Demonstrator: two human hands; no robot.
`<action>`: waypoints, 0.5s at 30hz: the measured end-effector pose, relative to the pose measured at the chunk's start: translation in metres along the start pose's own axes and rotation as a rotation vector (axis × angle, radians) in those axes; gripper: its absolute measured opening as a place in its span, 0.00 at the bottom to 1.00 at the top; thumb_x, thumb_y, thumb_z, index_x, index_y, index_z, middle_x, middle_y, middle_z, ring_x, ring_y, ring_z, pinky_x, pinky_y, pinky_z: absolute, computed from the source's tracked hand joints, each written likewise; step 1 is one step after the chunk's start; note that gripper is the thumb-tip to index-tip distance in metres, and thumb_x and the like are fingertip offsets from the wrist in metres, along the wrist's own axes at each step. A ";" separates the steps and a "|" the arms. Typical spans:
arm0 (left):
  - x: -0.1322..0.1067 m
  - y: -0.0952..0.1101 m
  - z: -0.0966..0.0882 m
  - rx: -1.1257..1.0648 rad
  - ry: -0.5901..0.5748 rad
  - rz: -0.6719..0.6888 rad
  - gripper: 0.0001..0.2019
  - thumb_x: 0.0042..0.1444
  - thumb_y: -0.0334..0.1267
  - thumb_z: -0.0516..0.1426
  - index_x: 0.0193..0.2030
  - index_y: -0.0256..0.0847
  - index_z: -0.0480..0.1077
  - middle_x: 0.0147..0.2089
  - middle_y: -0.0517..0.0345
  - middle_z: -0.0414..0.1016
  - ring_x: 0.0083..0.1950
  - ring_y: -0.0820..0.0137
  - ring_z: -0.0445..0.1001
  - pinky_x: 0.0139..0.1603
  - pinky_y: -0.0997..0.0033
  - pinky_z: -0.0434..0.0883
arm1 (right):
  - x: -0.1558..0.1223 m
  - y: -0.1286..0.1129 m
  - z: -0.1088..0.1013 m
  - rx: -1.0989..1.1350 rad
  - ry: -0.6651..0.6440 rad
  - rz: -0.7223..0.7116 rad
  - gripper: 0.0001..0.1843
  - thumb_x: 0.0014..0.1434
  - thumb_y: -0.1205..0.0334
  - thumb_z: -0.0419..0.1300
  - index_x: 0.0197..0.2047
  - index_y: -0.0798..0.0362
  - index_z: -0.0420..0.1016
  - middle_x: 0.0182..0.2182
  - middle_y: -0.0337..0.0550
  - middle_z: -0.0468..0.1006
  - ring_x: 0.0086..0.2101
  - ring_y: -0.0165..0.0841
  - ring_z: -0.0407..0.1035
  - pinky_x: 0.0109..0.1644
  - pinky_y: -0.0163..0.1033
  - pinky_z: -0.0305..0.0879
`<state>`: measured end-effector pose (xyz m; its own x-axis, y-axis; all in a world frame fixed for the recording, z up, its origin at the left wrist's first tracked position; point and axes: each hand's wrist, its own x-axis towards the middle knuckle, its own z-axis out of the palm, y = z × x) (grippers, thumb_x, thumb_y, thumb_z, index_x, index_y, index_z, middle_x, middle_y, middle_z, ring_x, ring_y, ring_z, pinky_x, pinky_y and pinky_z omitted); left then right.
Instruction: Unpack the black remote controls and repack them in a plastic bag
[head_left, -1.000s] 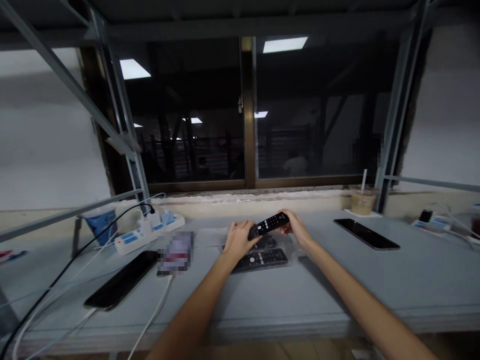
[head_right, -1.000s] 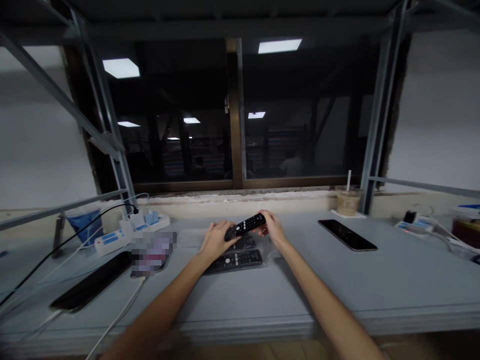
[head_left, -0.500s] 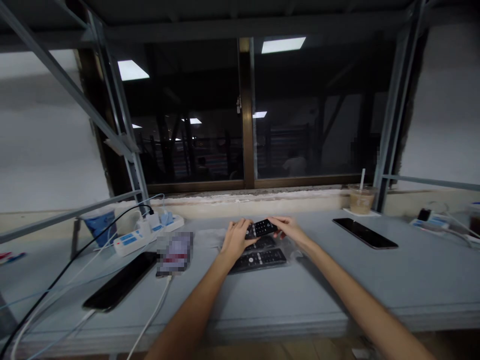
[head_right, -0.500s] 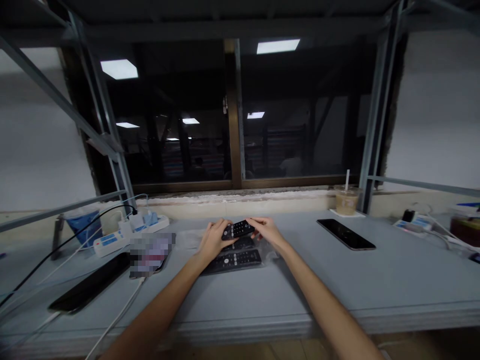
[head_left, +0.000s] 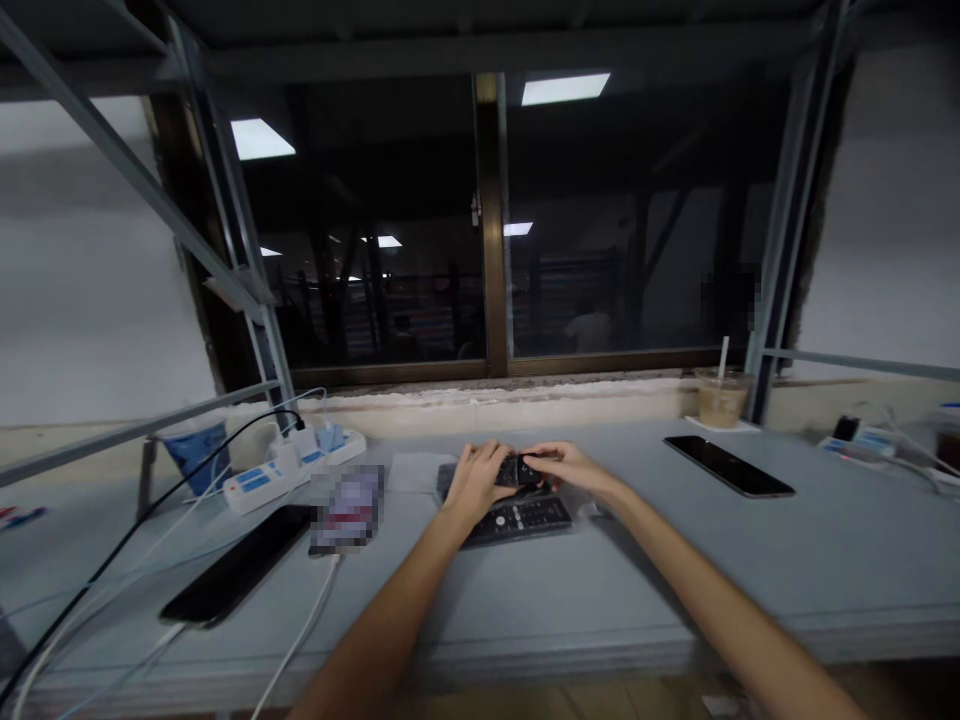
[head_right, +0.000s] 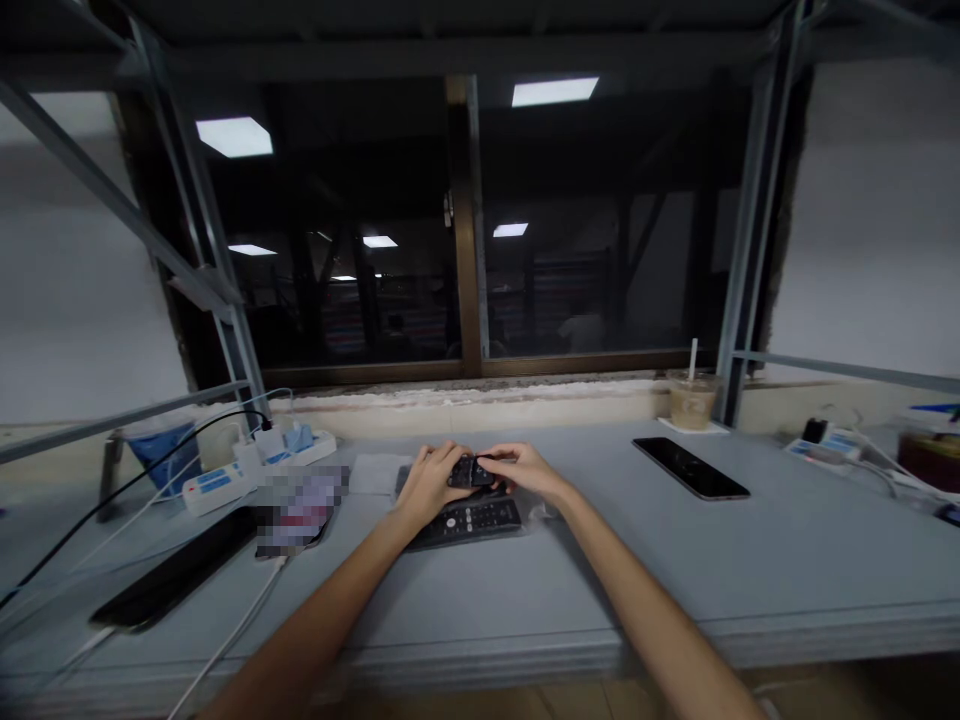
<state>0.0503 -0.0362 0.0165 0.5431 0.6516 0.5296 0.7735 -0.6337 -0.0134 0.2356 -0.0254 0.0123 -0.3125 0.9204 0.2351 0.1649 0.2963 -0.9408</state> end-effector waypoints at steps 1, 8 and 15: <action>0.000 0.000 0.000 0.003 -0.005 0.002 0.17 0.49 0.41 0.60 0.45 0.43 0.62 0.46 0.58 0.69 0.47 0.67 0.68 0.47 0.66 0.55 | 0.000 0.001 0.000 -0.003 -0.019 0.006 0.19 0.47 0.52 0.62 0.39 0.55 0.75 0.28 0.42 0.76 0.22 0.26 0.68 0.19 0.28 0.61; 0.001 -0.001 0.005 0.001 0.018 0.007 0.16 0.50 0.42 0.59 0.44 0.44 0.62 0.45 0.59 0.69 0.46 0.66 0.68 0.46 0.66 0.55 | 0.002 0.002 0.005 0.028 -0.060 0.034 0.15 0.52 0.52 0.57 0.38 0.54 0.69 0.24 0.39 0.74 0.19 0.26 0.69 0.17 0.28 0.60; 0.000 -0.001 0.004 -0.107 0.029 -0.039 0.19 0.50 0.47 0.57 0.47 0.43 0.61 0.45 0.58 0.71 0.46 0.66 0.69 0.48 0.65 0.56 | -0.001 -0.008 0.007 0.110 0.106 0.035 0.08 0.53 0.58 0.55 0.31 0.53 0.68 0.23 0.38 0.72 0.21 0.29 0.70 0.19 0.31 0.65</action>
<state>0.0505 -0.0335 0.0126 0.5027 0.6649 0.5525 0.7533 -0.6505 0.0975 0.2279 -0.0304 0.0173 -0.2071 0.9531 0.2207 0.0682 0.2391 -0.9686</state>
